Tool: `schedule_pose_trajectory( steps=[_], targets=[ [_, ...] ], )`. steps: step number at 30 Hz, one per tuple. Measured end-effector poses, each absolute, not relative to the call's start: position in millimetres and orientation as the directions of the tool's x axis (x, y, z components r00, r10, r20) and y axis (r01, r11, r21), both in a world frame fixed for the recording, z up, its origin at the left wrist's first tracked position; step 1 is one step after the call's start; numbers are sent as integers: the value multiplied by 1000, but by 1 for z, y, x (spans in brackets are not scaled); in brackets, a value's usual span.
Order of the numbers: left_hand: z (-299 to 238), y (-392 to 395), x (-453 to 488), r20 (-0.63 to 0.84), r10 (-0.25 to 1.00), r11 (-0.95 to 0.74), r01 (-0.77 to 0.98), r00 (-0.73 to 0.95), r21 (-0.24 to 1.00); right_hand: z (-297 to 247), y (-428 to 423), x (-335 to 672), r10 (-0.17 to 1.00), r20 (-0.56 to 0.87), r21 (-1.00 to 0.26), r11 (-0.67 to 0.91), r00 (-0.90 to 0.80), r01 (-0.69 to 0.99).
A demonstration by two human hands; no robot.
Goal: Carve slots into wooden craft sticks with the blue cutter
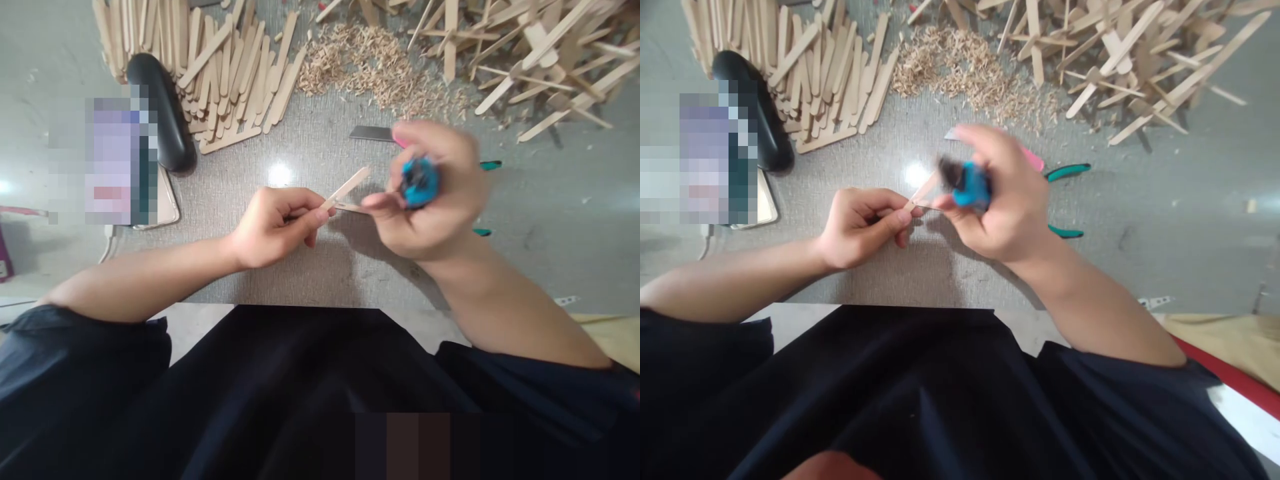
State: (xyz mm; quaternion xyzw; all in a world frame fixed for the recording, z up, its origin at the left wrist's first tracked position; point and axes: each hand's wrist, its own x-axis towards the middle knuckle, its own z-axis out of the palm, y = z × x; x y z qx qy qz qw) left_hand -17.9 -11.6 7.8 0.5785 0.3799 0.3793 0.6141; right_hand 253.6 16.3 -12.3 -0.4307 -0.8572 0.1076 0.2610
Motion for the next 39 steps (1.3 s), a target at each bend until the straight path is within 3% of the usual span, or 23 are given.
schedule_pose_trajectory(
  steps=[4, 7, 9, 12, 17, 21, 24, 27, 30, 33, 36, 39],
  targets=[
    [9, -7, -19, -70, 831, 165, -124, 552, 978, -3, 13, 252, 634, 486, -271, 764, -601, 586],
    [4, -4, -18, -21, 869, 208, -328, 494, 921, 4, 12, 247, 621, 506, -242, 769, -599, 592],
    [-1, -3, -15, -32, 931, 203, -443, 363, 873, 7, 8, 239, 684, 487, -302, 716, -544, 630],
    [-10, -4, -12, 4, 960, 128, -453, 280, 882, 11, -1, 223, 718, 541, -444, 686, -439, 576],
    [-28, -7, -13, 391, 878, -294, -334, 277, 896, 17, -9, 199, 734, 542, -664, 673, -409, 327],
    [-28, -5, -16, 457, 864, -385, -307, 211, 870, 22, 1, 195, 770, 473, -730, 615, -429, 298],
    [-19, -2, -17, 404, 893, -337, -304, 197, 891, 24, 19, 198, 715, 449, -745, 631, -535, 218],
    [-11, 2, -16, 296, 942, -233, -331, 155, 915, 25, 41, 203, 616, 505, -642, 736, -605, 215],
    [-10, 5, -15, 139, 983, -88, -357, 118, 930, 22, 58, 209, 561, 623, -475, 825, -546, 306],
    [-12, 8, -15, 3, 991, 52, -392, 137, 919, 15, 65, 214, 544, 676, -426, 839, -498, 339],
    [-8, 10, -16, -130, 962, 234, -475, 241, 848, 7, 65, 219, 517, 630, -370, 856, -580, 360],
    [4, 11, -16, -242, 831, 518, -536, 501, 666, 4, 63, 222, 527, 558, -326, 850, -641, 415]
  ],
)
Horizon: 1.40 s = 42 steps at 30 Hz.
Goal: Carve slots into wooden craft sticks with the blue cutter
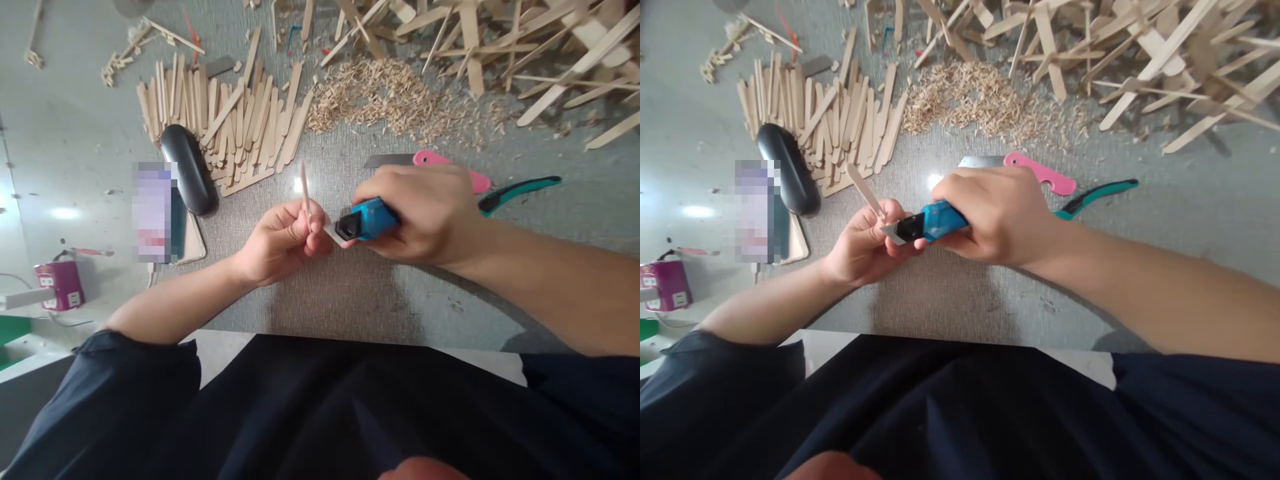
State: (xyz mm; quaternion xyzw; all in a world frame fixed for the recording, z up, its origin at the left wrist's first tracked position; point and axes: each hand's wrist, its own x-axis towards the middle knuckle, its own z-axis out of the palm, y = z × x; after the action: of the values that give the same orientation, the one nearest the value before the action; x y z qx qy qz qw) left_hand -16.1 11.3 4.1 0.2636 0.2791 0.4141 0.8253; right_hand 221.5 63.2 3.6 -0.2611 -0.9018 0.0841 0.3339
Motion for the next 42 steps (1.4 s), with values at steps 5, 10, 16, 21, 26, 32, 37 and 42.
schedule_pose_trajectory(
  steps=[5, 10, 16, 21, 26, 32, 37, 42],
  targets=[
    [24, 14, -18, -267, 649, 741, -513, 712, 433, 2, 61, 224, 663, 350, -340, 748, -662, 569],
    [30, 11, -20, -353, 574, 815, -470, 739, 341, -2, 64, 228, 619, 377, -287, 785, -689, 548],
    [37, 9, -18, -526, 544, 836, -472, 654, 278, -2, 64, 230, 657, 309, -339, 752, -688, 566],
    [25, 7, -17, -392, 648, 759, -510, 653, 405, -5, 65, 232, 594, 410, -265, 804, -693, 532],
    [11, 6, -16, -191, 769, 586, -554, 610, 591, -5, 65, 230, 553, 493, -225, 827, -671, 516],
    [9, 5, -15, -228, 844, 472, -470, 485, 746, -1, 64, 232, 597, 409, -248, 800, -690, 546],
    [8, 5, -14, -158, 879, 383, -468, 450, 797, 0, 63, 233, 609, 357, -238, 793, -709, 561],
    [5, 4, -13, -120, 927, 272, -417, 355, 867, 0, 65, 228, 478, 544, -183, 870, -690, 458]
  ],
)
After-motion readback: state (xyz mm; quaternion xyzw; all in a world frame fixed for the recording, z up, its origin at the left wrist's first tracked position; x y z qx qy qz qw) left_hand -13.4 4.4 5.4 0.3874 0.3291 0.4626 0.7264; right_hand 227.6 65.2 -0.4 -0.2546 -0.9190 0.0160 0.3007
